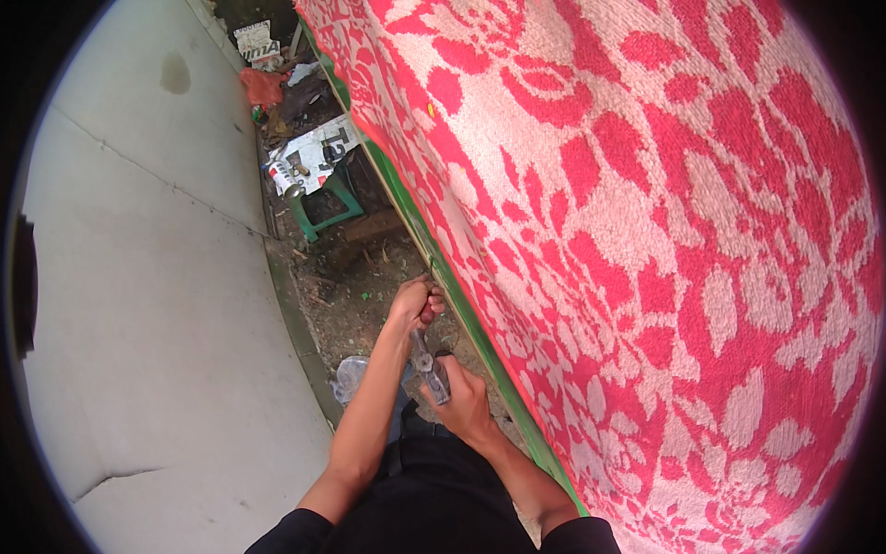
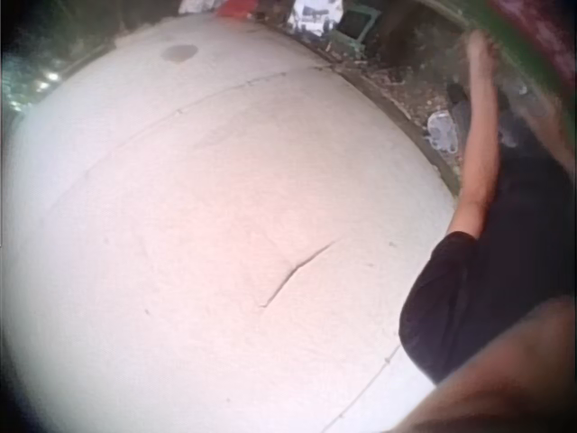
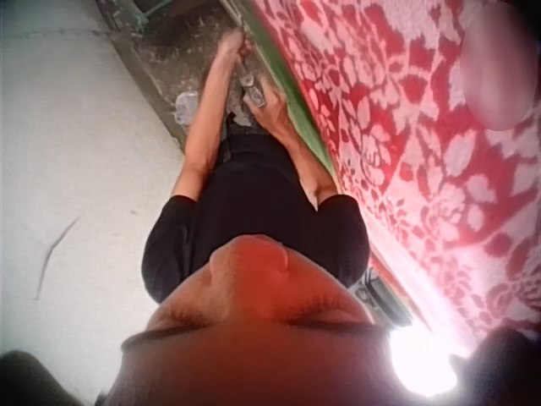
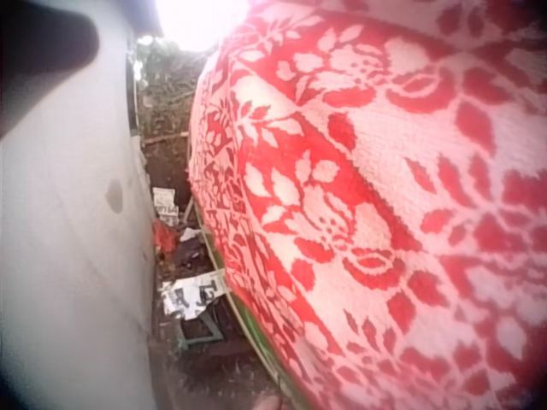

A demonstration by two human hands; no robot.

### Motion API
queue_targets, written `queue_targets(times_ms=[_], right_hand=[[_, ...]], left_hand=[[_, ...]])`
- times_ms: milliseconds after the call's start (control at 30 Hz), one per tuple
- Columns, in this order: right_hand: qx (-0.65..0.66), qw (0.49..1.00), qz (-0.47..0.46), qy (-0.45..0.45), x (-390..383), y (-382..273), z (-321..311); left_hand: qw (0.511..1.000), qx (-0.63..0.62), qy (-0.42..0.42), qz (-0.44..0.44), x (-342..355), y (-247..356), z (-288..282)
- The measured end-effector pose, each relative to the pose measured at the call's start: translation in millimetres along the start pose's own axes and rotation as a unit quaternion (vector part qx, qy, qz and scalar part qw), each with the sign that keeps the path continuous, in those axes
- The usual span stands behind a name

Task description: The person uses a scraper to remove material from the edge of a green vehicle panel. They then ignite a blowtorch and apply heat to the same area while continuing to scrape. The work is performed on the side of a vehicle with a patterned cloth covering the upper portion.

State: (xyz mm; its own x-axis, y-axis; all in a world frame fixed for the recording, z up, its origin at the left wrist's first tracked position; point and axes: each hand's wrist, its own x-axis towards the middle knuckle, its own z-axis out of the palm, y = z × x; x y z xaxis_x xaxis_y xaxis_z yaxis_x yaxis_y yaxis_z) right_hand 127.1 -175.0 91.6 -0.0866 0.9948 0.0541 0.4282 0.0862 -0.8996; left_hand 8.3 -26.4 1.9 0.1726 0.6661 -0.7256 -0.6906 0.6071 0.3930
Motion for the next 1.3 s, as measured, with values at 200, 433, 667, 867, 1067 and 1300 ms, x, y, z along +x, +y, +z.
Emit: queue_targets(times_ms=[200,433,667,867,1067,1300], right_hand=[[-0.056,0.997,0.045,0.012,9.2,22.6,4.3],[-0.051,0.998,0.034,0.023,10.7,25.5,3.1],[-0.067,0.993,0.102,0.001,14.7,33.0,4.1],[0.006,0.992,0.115,0.06,11.6,30.1,5.8],[0.027,0.988,0.125,0.083,16.5,13.2,4.5],[0.027,0.99,0.111,0.082,20.5,15.7,3.8]], left_hand=[[1.0,-0.024,0.012,-0.012,17.1,0.7,5.9],[1.0,0.001,0.023,0.007,12.7,-4.6,18.6],[0.999,-0.004,0.036,0.014,10.5,-7.2,22.8],[0.999,0.002,-0.012,-0.05,12.8,11.1,-18.2],[0.991,0.054,-0.048,-0.113,-4.7,41.8,-48.8],[0.981,0.089,-0.093,-0.142,-2.1,62.9,-100.9]])
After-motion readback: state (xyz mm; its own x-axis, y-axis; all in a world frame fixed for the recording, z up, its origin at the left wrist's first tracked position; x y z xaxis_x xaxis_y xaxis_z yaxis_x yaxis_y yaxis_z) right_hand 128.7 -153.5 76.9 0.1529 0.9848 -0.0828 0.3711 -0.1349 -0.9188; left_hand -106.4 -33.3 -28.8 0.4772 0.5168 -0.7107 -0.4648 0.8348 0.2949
